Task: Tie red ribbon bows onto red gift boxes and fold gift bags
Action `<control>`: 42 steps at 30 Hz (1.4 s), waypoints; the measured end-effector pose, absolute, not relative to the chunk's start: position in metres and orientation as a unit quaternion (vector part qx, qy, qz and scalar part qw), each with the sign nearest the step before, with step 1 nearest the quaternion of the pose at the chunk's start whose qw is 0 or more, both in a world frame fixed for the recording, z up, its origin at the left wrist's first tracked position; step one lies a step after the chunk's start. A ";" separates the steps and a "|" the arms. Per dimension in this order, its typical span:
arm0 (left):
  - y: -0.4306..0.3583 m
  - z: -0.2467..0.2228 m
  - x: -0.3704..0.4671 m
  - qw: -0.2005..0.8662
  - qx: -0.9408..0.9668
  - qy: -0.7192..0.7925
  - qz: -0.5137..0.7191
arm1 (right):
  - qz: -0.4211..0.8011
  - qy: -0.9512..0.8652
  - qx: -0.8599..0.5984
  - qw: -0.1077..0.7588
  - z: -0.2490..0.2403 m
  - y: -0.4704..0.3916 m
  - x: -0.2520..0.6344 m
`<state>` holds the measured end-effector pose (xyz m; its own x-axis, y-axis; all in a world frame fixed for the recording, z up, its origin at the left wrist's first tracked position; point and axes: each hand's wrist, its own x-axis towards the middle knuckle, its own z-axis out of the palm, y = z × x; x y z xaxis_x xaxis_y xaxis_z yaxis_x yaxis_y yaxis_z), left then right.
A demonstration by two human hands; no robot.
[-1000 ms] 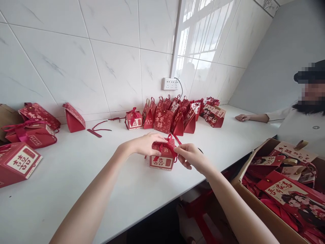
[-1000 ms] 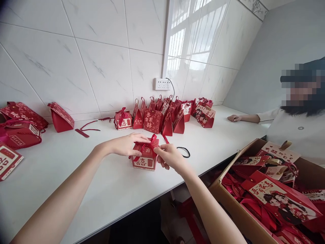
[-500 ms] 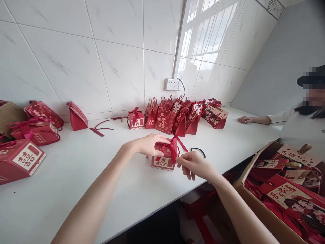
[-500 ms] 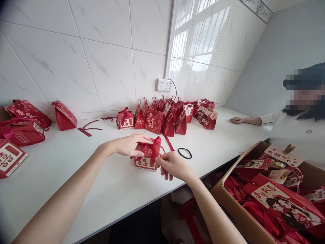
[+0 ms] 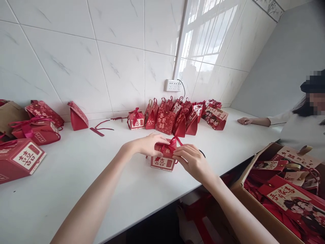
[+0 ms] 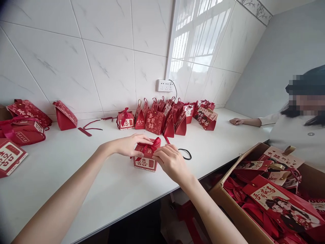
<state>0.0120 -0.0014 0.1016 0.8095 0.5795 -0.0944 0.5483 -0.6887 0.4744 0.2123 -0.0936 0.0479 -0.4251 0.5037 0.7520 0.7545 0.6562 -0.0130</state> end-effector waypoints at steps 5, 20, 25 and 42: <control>0.000 0.099 0.013 0.254 0.919 0.299 0.032 | -0.162 -0.779 -0.433 0.422 0.046 -0.095 0.193; -0.001 0.098 0.014 0.249 0.921 0.300 0.028 | 0.074 -0.677 -0.542 0.493 0.051 -0.072 0.224; -0.001 0.098 0.013 0.258 0.913 0.316 0.012 | 0.268 -0.667 -0.539 0.440 0.044 -0.037 0.232; 0.005 0.107 0.004 0.366 0.878 0.288 0.109 | 0.393 -0.472 -0.530 0.584 0.014 -0.061 0.204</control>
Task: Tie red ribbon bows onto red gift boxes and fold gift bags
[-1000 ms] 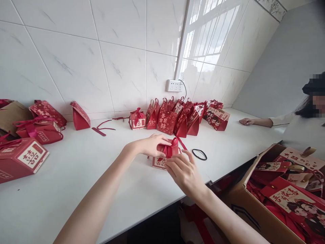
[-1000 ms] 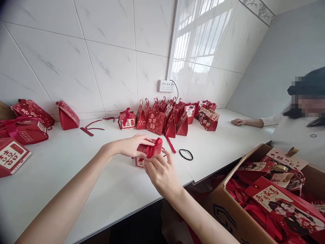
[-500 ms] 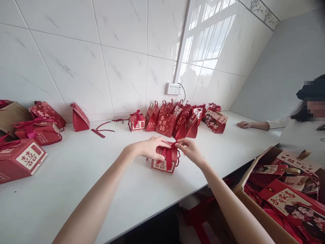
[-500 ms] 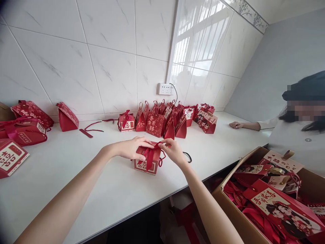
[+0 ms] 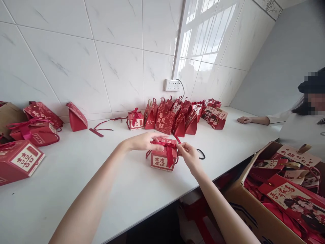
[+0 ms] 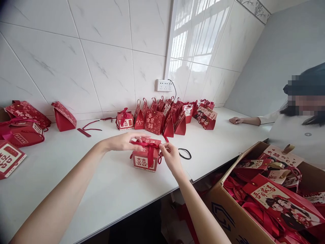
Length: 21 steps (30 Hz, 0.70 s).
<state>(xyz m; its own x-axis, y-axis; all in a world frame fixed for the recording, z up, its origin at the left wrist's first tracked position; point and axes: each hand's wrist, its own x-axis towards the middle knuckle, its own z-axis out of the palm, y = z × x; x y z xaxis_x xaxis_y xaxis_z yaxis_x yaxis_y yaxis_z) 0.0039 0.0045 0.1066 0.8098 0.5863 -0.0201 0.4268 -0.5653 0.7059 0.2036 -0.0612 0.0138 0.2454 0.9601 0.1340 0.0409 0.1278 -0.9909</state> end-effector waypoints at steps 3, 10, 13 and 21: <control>0.014 0.101 0.001 0.355 0.812 0.402 0.229 | 0.369 -0.505 -0.502 0.597 0.012 -0.062 0.208; 0.019 0.090 0.001 0.442 0.756 0.469 0.112 | 0.296 -0.580 -0.505 0.567 0.007 -0.062 0.219; 0.017 0.092 -0.001 0.465 0.766 0.434 0.087 | 0.214 -0.619 -0.519 0.549 0.013 -0.071 0.221; 0.011 0.089 0.011 0.352 0.801 0.461 0.147 | -0.186 -0.736 -0.466 0.454 0.038 -0.108 0.141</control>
<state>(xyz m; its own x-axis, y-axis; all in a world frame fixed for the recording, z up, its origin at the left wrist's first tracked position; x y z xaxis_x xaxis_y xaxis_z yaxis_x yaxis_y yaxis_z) 0.0106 0.0112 0.0891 0.5322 0.8420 -0.0884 0.6347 -0.3278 0.6998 0.1412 -0.1084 0.0376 -0.1531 0.5175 0.8419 0.8557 0.4955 -0.1490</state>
